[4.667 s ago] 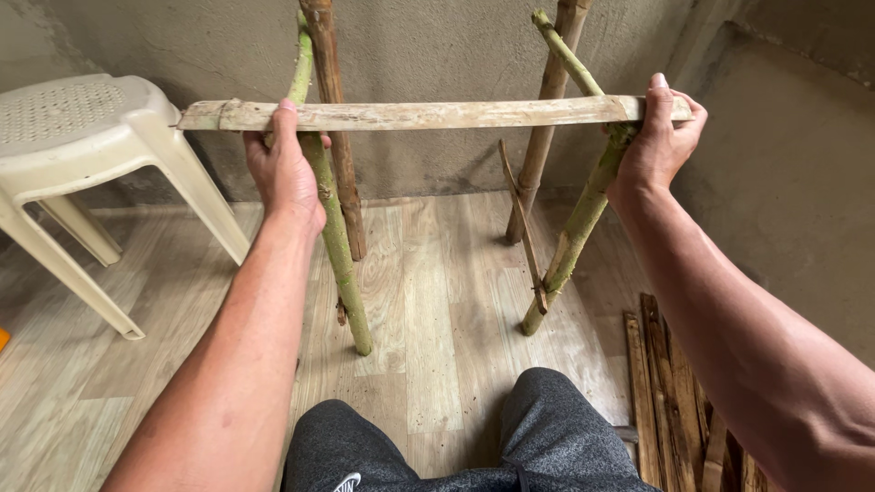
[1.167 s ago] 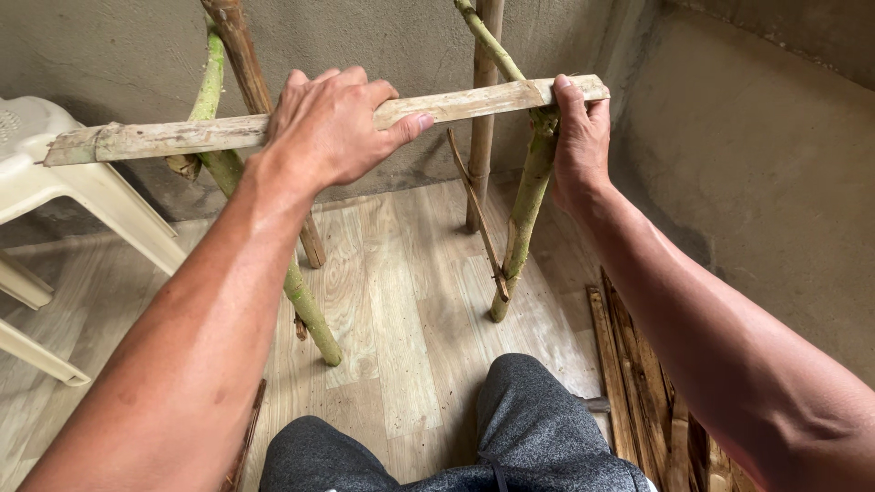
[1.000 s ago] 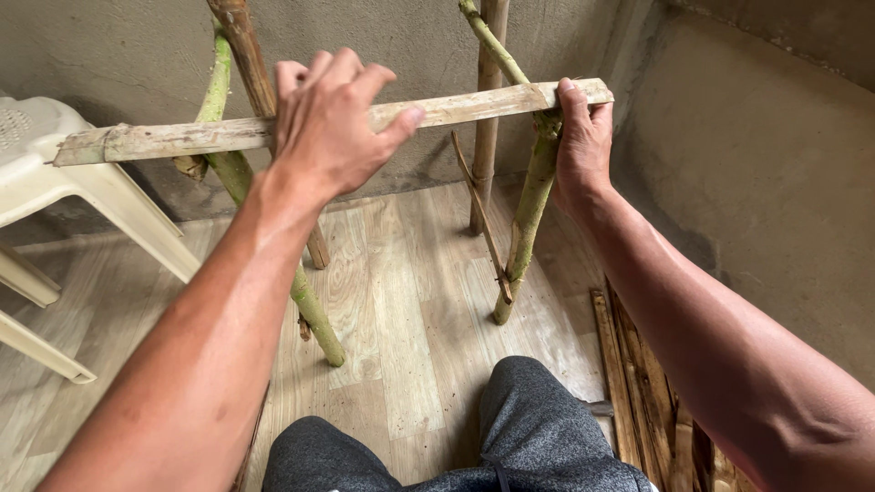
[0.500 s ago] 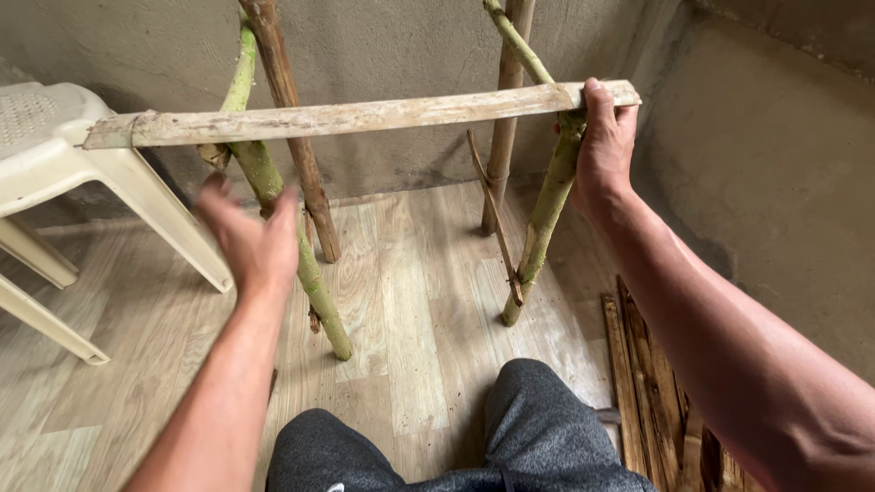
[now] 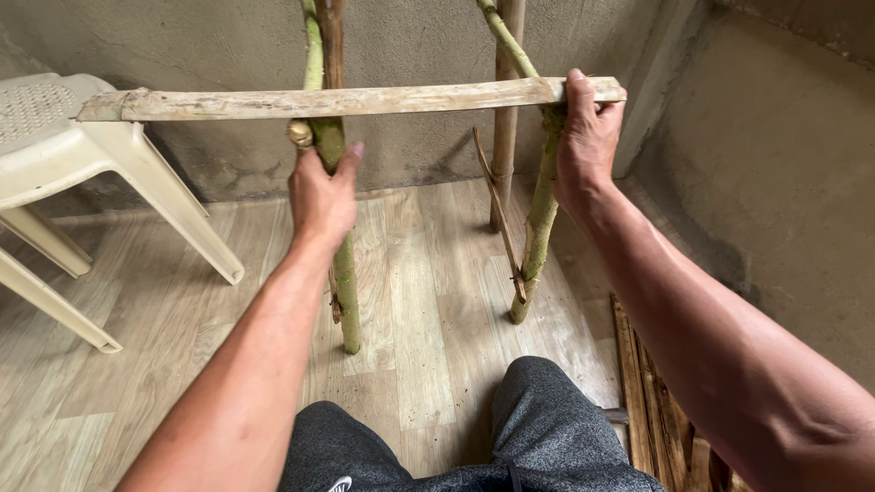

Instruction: The person assembles a wooden structure by positioning a plank between two vertical branches and securing it with nails using a hammer. The person retrieves nails from a plastic bag and hammers them into the plank to attach it to the branches.

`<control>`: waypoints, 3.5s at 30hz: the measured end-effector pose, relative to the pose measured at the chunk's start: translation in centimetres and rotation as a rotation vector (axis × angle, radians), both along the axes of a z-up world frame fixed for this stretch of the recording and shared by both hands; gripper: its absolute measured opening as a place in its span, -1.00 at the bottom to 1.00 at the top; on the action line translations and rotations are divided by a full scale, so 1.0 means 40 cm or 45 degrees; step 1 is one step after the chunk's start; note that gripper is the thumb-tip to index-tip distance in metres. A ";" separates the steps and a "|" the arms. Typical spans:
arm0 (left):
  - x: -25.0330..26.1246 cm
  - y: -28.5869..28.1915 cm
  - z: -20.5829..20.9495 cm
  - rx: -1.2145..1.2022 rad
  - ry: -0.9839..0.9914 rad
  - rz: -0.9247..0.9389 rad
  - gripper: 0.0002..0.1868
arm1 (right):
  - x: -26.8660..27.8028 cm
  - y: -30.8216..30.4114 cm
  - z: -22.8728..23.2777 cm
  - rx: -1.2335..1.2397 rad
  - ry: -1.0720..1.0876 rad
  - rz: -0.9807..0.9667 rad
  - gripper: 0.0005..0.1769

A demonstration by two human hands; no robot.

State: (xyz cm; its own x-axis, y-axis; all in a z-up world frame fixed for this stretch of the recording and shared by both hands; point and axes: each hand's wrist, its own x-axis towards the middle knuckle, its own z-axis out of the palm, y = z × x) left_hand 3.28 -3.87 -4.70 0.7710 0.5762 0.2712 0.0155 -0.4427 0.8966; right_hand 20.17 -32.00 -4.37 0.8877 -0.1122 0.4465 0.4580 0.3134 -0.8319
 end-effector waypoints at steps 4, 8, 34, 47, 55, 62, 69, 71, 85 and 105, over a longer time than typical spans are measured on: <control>0.027 -0.035 -0.010 0.096 -0.152 -0.059 -0.65 | -0.001 0.011 -0.002 -0.021 -0.011 0.027 -0.46; 0.042 -0.070 -0.013 -0.004 0.092 -0.074 -0.60 | -0.007 0.029 -0.003 -0.040 0.000 0.028 -0.48; 0.172 -0.237 -0.096 0.031 -0.209 -0.417 -0.47 | -0.086 0.144 0.016 -0.302 -0.023 -0.029 -0.60; 0.157 -0.260 -0.074 0.182 -0.055 -0.372 -0.54 | -0.045 0.137 0.049 -0.349 0.043 -0.187 -0.49; 0.192 -0.264 -0.110 0.342 0.005 -0.356 -0.55 | 0.003 0.111 0.107 -0.050 -0.192 -0.084 -0.53; 0.186 -0.273 -0.116 0.250 0.138 -0.322 -0.41 | 0.021 0.069 0.119 0.480 0.056 0.143 -0.50; 0.165 -0.284 -0.088 0.152 0.171 -0.375 -0.39 | 0.018 0.043 0.109 0.640 0.207 0.114 -0.53; 0.175 -0.291 -0.094 0.181 0.185 -0.375 -0.40 | 0.012 0.030 0.100 0.665 0.213 0.114 -0.55; 0.214 -0.298 -0.100 -0.017 0.180 -0.437 -0.45 | 0.005 0.003 0.109 0.818 0.368 0.125 -0.59; 0.175 -0.063 -0.185 -0.061 0.023 -0.339 -0.68 | -0.093 0.222 0.055 0.705 0.287 0.290 -0.64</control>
State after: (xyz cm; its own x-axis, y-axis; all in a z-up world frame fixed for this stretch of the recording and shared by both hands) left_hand 10.29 -6.39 -12.11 0.9015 0.3645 0.2335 -0.0797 -0.3905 0.9172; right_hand 16.45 -23.13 -2.19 0.9819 -0.0703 0.1756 0.1618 0.7932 -0.5870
